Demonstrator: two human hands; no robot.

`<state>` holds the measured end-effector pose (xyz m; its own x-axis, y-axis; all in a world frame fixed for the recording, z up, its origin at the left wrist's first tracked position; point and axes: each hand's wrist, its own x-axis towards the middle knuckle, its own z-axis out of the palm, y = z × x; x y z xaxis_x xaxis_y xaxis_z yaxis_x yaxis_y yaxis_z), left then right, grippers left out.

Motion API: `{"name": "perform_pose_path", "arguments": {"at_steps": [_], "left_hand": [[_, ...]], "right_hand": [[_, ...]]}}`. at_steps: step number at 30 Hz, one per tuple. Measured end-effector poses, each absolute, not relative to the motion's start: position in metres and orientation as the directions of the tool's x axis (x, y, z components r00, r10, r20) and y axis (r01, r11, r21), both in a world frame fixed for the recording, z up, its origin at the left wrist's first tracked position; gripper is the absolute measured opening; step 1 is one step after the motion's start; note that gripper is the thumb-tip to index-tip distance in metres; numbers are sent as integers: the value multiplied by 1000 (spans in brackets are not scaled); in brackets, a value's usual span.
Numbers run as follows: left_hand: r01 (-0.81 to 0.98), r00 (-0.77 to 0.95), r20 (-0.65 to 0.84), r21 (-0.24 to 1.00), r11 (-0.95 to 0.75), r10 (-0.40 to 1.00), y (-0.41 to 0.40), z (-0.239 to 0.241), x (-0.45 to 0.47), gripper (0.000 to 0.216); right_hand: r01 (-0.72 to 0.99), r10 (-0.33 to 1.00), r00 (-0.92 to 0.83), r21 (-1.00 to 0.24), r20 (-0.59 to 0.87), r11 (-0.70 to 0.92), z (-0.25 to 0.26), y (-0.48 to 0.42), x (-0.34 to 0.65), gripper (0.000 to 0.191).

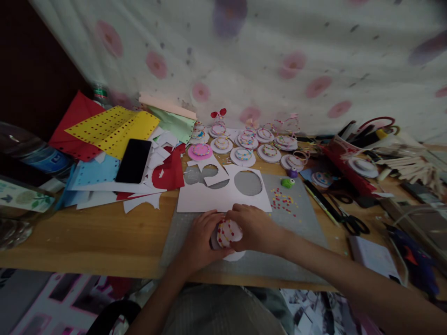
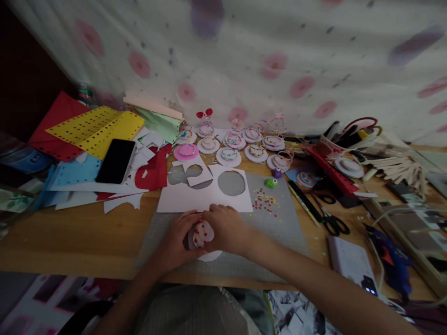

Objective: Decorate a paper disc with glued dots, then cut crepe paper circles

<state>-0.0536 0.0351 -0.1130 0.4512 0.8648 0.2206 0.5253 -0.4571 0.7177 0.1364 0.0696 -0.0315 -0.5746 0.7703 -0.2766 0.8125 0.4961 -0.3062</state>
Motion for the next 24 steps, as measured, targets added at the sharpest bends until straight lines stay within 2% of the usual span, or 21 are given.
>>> {"name": "perform_pose_path", "arguments": {"at_steps": [5, 9, 12, 15, 17, 19, 22, 24], "left_hand": [[524, 457, 220, 717, -461, 862, 35, -113, -53, 75], [525, 461, 217, 716, -461, 861, 35, -113, -53, 75], [530, 463, 210, 713, -460, 861, 35, -112, -53, 72], [537, 467, 202, 709, -458, 861, 34, -112, -54, 72], [544, 465, 195, 707, -453, 863, 34, -112, -54, 73], [550, 461, 191, 705, -448, 867, 34, -112, -54, 74], [552, 460, 195, 702, -451, 866, 34, -113, -53, 75], [547, 468, 202, 698, -462, 860, 34, -113, -53, 75]], "right_hand": [[815, 765, -573, -305, -293, 493, -30, 70, 134, 45], [812, 769, -569, -343, -290, 472, -31, 70, 133, 50], [795, 762, -581, -398, -285, 457, -28, 70, 141, 68], [726, 790, -581, -564, -198, 393, -24, 70, 163, 86], [654, 853, -512, -688, -97, 314, -22, 66, 180, 79], [604, 908, -418, -758, -40, 245, -24, 58, 195, 60], [556, 939, -330, -824, -92, 114, -34, 42, 206, 33], [518, 933, -314, -855, -175, 14, -45, 30, 203, 29]]}}
